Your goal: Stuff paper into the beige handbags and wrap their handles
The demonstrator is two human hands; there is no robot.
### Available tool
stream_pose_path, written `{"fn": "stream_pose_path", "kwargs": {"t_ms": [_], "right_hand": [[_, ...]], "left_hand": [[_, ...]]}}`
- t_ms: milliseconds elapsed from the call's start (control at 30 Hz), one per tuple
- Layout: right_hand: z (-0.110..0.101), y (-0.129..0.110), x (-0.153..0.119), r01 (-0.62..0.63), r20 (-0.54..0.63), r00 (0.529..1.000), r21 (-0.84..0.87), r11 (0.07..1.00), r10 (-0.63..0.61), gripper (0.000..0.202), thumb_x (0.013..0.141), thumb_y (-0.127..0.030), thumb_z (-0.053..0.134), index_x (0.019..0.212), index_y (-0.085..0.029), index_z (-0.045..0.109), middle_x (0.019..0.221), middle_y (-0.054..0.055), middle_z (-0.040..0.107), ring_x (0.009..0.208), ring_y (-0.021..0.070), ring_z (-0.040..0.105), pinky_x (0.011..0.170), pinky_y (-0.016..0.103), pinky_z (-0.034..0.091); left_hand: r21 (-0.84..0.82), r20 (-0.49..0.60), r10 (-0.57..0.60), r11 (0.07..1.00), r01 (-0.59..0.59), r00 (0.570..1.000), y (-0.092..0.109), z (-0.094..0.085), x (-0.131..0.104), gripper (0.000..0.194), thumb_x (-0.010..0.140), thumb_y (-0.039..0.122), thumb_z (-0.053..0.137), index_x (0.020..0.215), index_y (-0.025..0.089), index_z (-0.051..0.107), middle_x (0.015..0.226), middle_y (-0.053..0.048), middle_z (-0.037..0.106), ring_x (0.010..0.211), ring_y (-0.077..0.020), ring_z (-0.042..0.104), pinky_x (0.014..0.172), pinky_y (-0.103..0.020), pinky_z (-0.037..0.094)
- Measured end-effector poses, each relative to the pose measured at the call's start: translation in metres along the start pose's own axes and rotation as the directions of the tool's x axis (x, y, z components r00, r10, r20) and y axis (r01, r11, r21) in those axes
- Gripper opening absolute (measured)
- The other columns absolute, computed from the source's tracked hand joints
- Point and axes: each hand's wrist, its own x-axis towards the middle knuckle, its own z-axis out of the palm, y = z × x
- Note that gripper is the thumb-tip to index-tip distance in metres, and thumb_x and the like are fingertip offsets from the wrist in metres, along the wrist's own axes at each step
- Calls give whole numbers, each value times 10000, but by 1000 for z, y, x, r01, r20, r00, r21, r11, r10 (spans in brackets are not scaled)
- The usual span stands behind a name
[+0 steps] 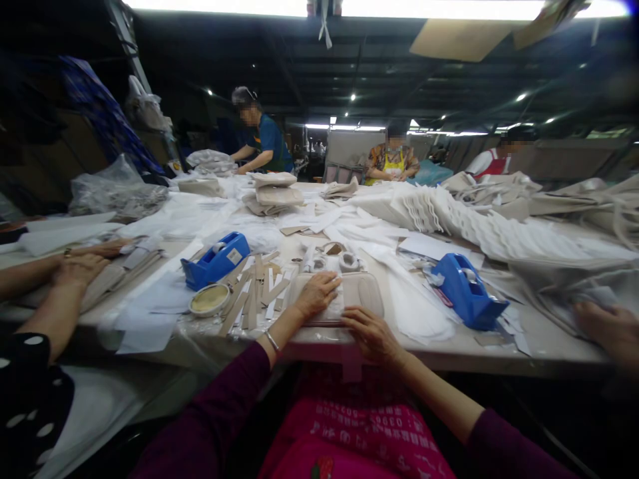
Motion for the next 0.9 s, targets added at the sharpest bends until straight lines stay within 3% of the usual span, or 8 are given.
{"fn": "stream_pose_path", "kwargs": {"t_ms": [133,200,267,400,533,900], "right_hand": [[5,-20,-42,-45,45,998,-118,992,51,747,683,1,407,1414,-148,377,1388,144,466,1340,273,355,1075,539,357],[16,-26,-56,-29,38,999,-208,978,38,718,724,0,394,1414,-197,386,1466,130,381,1384,288,282,1068,555,356],[28,-29,-62,-34,-18,999,-267,963,31,614,797,-6,377,1366,-224,452,1465,122,388,1383,280,289,1038,526,400],[35,-36,-53,-96,-160,985,-231,968,59,383,885,-52,375,1197,-150,574,1257,145,582,1234,247,471,965,443,475],[23,-52,-38,-69,-195,980,-162,984,37,231,923,-141,433,1012,-158,646,1041,120,671,1040,222,581,880,390,514],[26,-86,-12,-73,-217,976,-227,971,23,313,902,-93,397,964,-181,691,983,82,730,977,184,656,870,334,511]], "left_hand": [[-6,12,-5,1000,5,1000,1,0,-2,399,858,234,587,1250,166,574,1349,-120,537,1252,-238,468,1103,-419,330],[-8,15,-10,1000,11,1000,0,2,-3,402,856,235,587,1254,180,571,1355,-110,534,1250,-231,470,1105,-420,325],[-3,20,-15,1000,15,1000,0,3,-3,404,857,239,585,1257,187,568,1357,-106,532,1253,-230,468,1107,-424,320],[28,35,-14,1000,13,999,1,3,-4,409,862,252,578,1263,180,563,1368,-114,520,1269,-237,452,1111,-425,313],[40,36,-10,999,8,999,5,3,-5,405,864,262,577,1257,161,569,1358,-130,523,1258,-244,457,1107,-425,318],[108,23,-1,994,-1,1000,12,2,-11,460,860,326,570,1288,163,529,1401,-133,468,1301,-259,398,1121,-434,263]]}}
